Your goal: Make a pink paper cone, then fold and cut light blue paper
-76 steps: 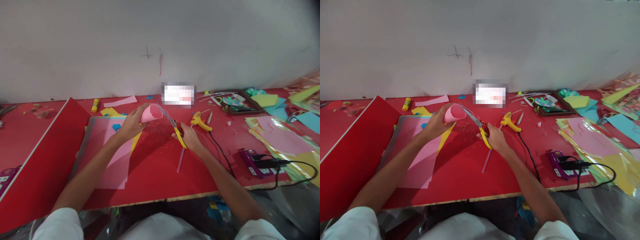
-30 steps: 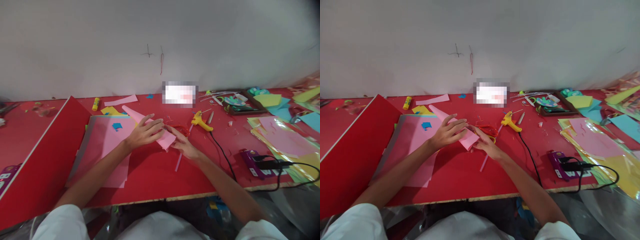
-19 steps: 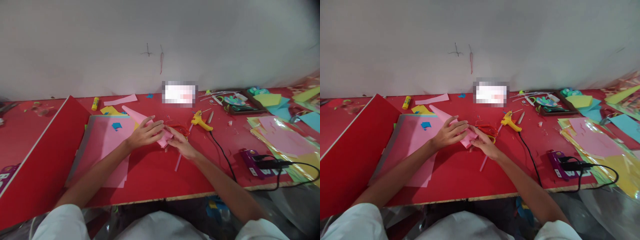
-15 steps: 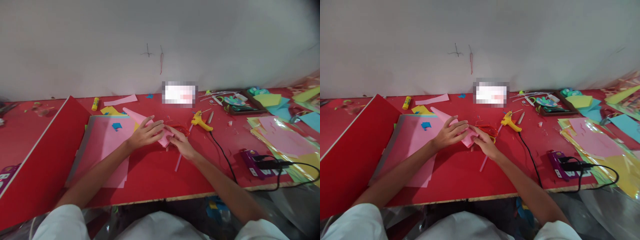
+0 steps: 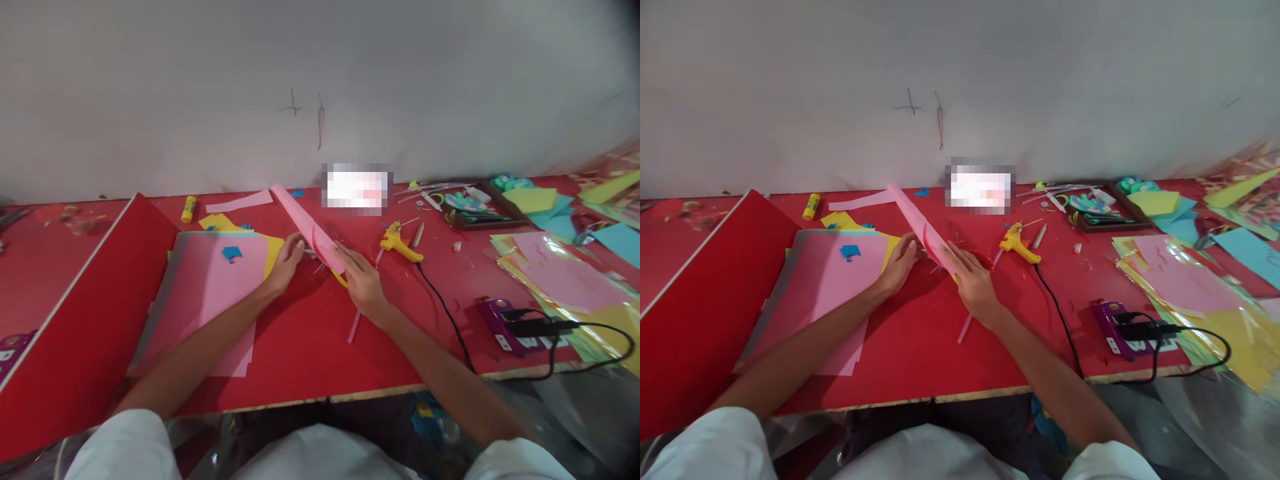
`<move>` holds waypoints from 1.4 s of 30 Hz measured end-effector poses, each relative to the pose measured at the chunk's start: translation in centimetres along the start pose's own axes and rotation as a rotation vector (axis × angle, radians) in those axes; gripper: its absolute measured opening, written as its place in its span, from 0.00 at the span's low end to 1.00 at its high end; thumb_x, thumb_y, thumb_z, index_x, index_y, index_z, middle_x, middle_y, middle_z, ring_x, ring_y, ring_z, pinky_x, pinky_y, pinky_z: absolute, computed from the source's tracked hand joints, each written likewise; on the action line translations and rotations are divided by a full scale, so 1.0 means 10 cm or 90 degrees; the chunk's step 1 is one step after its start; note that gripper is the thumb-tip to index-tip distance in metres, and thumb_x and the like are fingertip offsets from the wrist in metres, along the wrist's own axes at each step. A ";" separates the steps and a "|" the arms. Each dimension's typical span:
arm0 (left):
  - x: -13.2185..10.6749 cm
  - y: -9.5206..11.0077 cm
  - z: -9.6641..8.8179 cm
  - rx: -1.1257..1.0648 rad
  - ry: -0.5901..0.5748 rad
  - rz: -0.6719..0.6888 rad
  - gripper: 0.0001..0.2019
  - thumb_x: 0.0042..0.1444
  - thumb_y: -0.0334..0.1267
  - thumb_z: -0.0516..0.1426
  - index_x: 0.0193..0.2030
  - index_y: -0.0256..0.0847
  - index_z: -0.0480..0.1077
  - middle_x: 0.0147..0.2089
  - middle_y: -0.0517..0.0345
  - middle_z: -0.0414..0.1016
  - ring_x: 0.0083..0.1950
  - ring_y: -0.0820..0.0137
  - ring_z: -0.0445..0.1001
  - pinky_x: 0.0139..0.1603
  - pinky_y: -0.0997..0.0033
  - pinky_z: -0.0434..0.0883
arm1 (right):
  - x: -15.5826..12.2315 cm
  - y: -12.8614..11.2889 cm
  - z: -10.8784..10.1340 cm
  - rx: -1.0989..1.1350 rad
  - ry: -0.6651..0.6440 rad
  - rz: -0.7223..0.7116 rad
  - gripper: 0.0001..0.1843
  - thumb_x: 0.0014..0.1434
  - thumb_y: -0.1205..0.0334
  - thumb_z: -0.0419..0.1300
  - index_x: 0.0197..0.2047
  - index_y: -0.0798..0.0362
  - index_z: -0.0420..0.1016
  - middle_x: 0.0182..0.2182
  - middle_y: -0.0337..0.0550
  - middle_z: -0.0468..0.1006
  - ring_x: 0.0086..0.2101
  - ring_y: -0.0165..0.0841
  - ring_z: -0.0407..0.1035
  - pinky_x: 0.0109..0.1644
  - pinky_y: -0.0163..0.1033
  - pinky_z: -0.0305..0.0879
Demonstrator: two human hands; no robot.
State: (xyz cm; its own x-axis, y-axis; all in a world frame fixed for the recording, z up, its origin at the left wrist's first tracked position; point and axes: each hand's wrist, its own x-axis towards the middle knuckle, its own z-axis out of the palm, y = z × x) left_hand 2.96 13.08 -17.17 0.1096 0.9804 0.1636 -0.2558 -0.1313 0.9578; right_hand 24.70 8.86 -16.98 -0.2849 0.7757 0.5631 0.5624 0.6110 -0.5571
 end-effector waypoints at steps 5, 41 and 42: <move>0.06 -0.02 -0.02 -0.151 0.046 -0.077 0.15 0.64 0.52 0.66 0.47 0.43 0.77 0.47 0.55 0.80 0.46 0.68 0.80 0.52 0.67 0.75 | -0.01 0.00 0.02 -0.026 -0.058 -0.049 0.41 0.68 0.79 0.44 0.75 0.34 0.66 0.74 0.34 0.67 0.72 0.40 0.62 0.78 0.58 0.62; 0.09 0.02 -0.06 -0.264 0.031 -0.127 0.13 0.61 0.46 0.70 0.43 0.41 0.77 0.45 0.54 0.82 0.50 0.64 0.81 0.57 0.60 0.77 | -0.01 0.05 -0.11 0.043 -0.082 -0.036 0.44 0.63 0.82 0.47 0.74 0.36 0.69 0.77 0.30 0.59 0.72 0.38 0.64 0.76 0.50 0.66; 0.09 0.02 -0.06 -0.263 0.033 -0.126 0.13 0.61 0.46 0.70 0.43 0.41 0.77 0.45 0.55 0.82 0.49 0.65 0.81 0.56 0.61 0.77 | -0.02 0.05 -0.11 0.044 -0.086 -0.041 0.45 0.61 0.84 0.46 0.73 0.37 0.70 0.77 0.30 0.59 0.72 0.37 0.64 0.75 0.48 0.66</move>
State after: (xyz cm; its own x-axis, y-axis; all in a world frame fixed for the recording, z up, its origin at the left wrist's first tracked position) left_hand 2.46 14.02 -16.93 0.1490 0.9882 -0.0357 -0.5978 0.1188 0.7928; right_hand 25.93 8.87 -16.70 -0.4226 0.7463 0.5143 0.4866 0.6656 -0.5659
